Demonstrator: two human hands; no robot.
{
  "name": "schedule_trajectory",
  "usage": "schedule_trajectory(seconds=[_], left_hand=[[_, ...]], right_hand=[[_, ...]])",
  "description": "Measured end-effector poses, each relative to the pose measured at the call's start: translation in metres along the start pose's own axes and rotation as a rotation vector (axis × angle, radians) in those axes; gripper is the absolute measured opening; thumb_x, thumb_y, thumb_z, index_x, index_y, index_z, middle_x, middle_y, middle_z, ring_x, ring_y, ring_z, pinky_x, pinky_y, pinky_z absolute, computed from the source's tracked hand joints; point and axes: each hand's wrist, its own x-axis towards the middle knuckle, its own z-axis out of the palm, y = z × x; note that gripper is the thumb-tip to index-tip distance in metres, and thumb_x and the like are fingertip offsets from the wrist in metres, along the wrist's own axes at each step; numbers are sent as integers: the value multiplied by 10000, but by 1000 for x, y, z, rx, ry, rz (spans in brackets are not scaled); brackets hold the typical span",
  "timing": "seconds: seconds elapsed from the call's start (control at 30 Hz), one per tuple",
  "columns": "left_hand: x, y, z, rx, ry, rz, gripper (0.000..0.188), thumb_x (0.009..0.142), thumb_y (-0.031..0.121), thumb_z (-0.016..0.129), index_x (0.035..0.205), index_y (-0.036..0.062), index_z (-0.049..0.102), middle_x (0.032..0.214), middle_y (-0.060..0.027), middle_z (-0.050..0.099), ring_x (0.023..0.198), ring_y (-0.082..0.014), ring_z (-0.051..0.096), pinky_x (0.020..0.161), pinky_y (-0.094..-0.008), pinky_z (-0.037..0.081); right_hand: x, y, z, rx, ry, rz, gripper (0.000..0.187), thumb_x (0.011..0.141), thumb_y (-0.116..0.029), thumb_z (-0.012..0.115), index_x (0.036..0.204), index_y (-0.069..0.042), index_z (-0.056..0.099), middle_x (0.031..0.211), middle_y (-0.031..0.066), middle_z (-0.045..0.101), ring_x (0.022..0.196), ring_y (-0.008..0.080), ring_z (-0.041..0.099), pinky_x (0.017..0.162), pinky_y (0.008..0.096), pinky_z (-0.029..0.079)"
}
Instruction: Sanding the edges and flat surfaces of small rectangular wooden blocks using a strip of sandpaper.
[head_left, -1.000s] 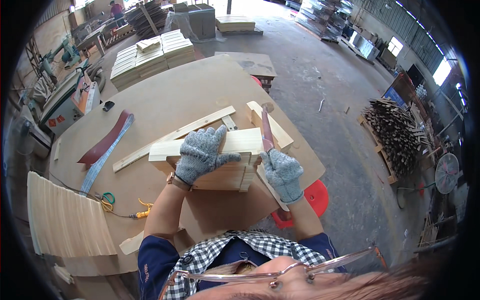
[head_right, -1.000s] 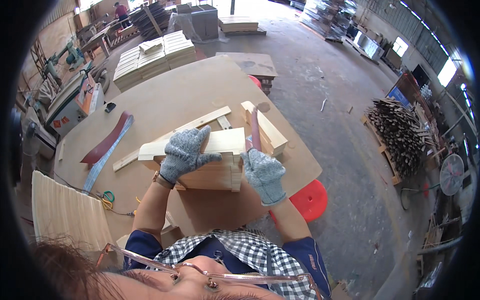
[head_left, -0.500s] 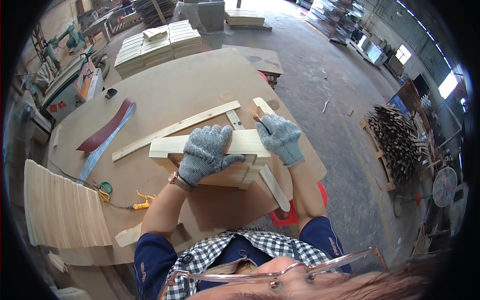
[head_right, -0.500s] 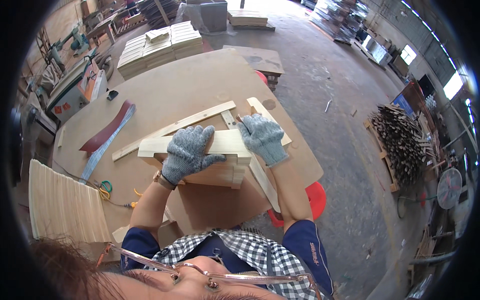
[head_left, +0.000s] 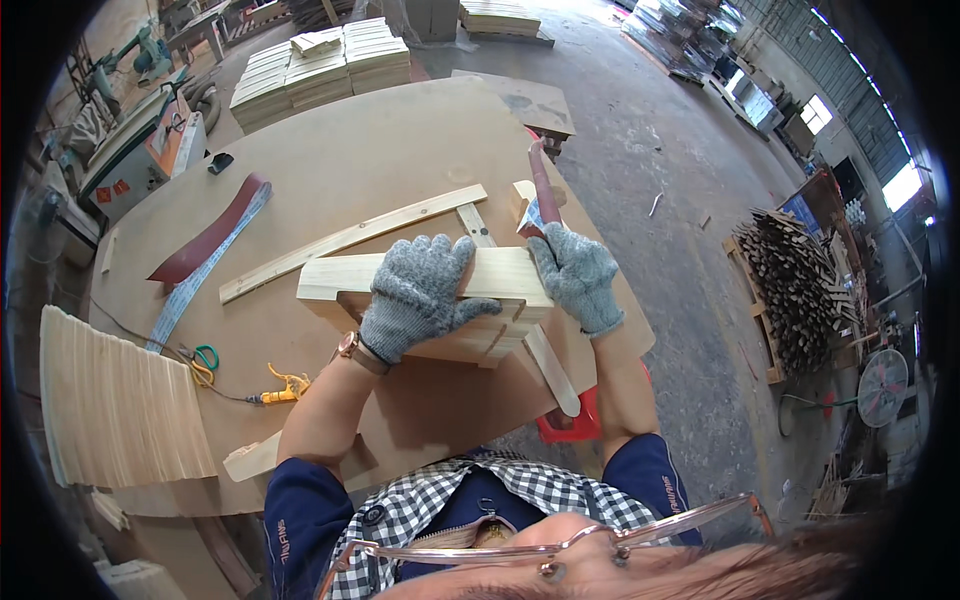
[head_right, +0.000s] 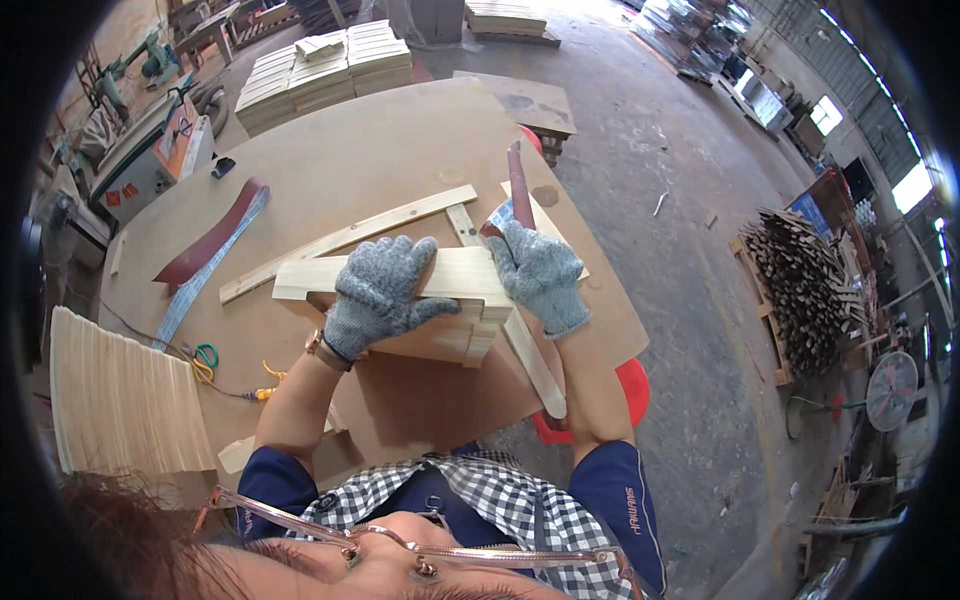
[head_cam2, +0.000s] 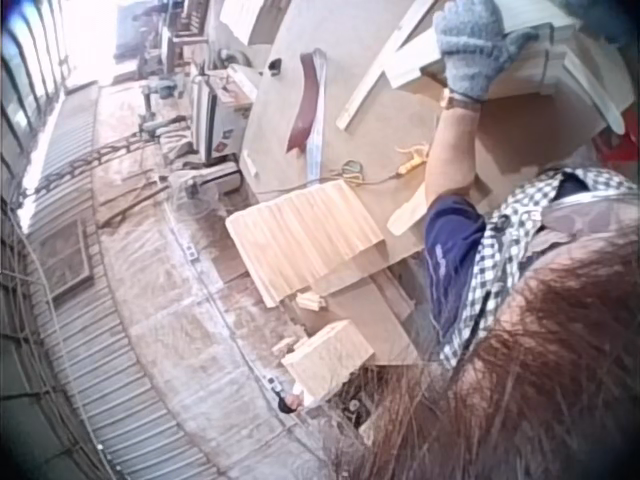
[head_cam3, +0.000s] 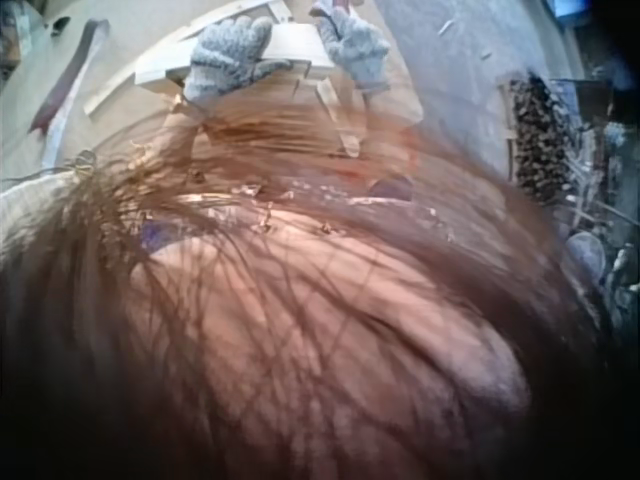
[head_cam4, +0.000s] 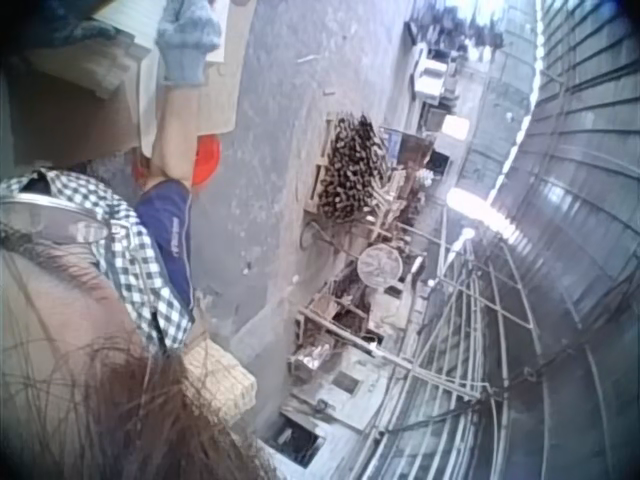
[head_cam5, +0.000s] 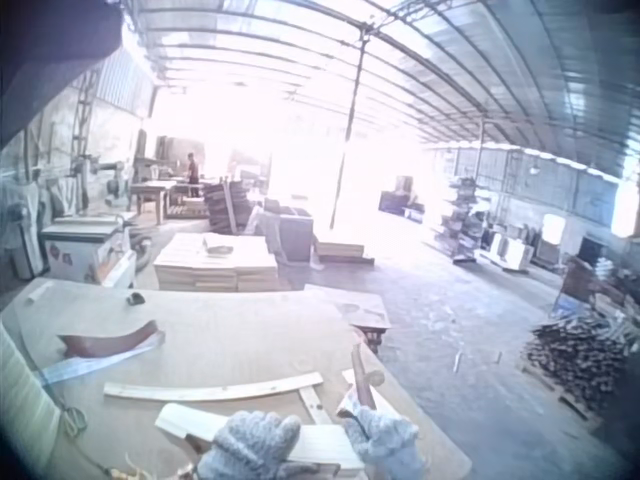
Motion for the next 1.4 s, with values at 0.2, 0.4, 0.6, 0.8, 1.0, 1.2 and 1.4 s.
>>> schedule_trajectory(seconds=[0.2,0.4,0.6,0.8,1.0,1.2,1.4], left_hand=[[-2,0,1,20,26,15,734,750,666,638,1128,39,580,861,-116,567,821,-273,582,747,-407,455],[2,0,13,16,88,51,734,768,675,616,1123,33,585,854,-115,564,810,-267,579,742,-401,457],[-6,-5,13,47,58,13,731,772,680,608,1117,35,595,854,-113,568,804,-262,581,728,-402,458],[0,-1,19,63,96,32,737,758,689,615,1109,40,599,853,-107,568,792,-256,584,711,-400,457],[0,-8,12,32,69,-9,704,753,690,617,1009,34,600,812,-114,564,745,-255,579,681,-398,453],[13,-3,34,-68,-64,-102,614,759,632,636,914,39,601,823,-151,625,758,-294,620,684,-408,474],[20,9,57,-347,456,47,370,729,421,692,903,96,652,842,-116,664,783,-308,648,778,-409,486]], right_hand=[[-30,-29,-31,-14,-99,18,144,873,-238,663,943,-121,711,655,136,628,561,303,626,511,404,482],[-16,-3,-13,81,-171,79,124,877,-241,653,939,-150,711,664,127,635,630,299,652,570,393,502],[-2,-2,10,-99,-149,154,124,885,-252,644,906,-140,693,690,122,645,622,299,653,566,396,505],[-55,-27,-53,158,-249,-12,137,886,-257,638,894,-132,693,714,160,646,587,319,632,569,397,510],[4,-9,-52,-59,-3,138,157,869,-289,652,899,-135,656,677,148,631,626,323,653,561,412,516],[80,-65,60,-61,-9,-337,173,875,-304,626,891,-133,641,754,112,681,728,323,668,662,446,531],[100,-196,91,139,-486,-454,211,847,-259,592,1016,-185,695,913,93,712,893,294,684,791,444,539]])
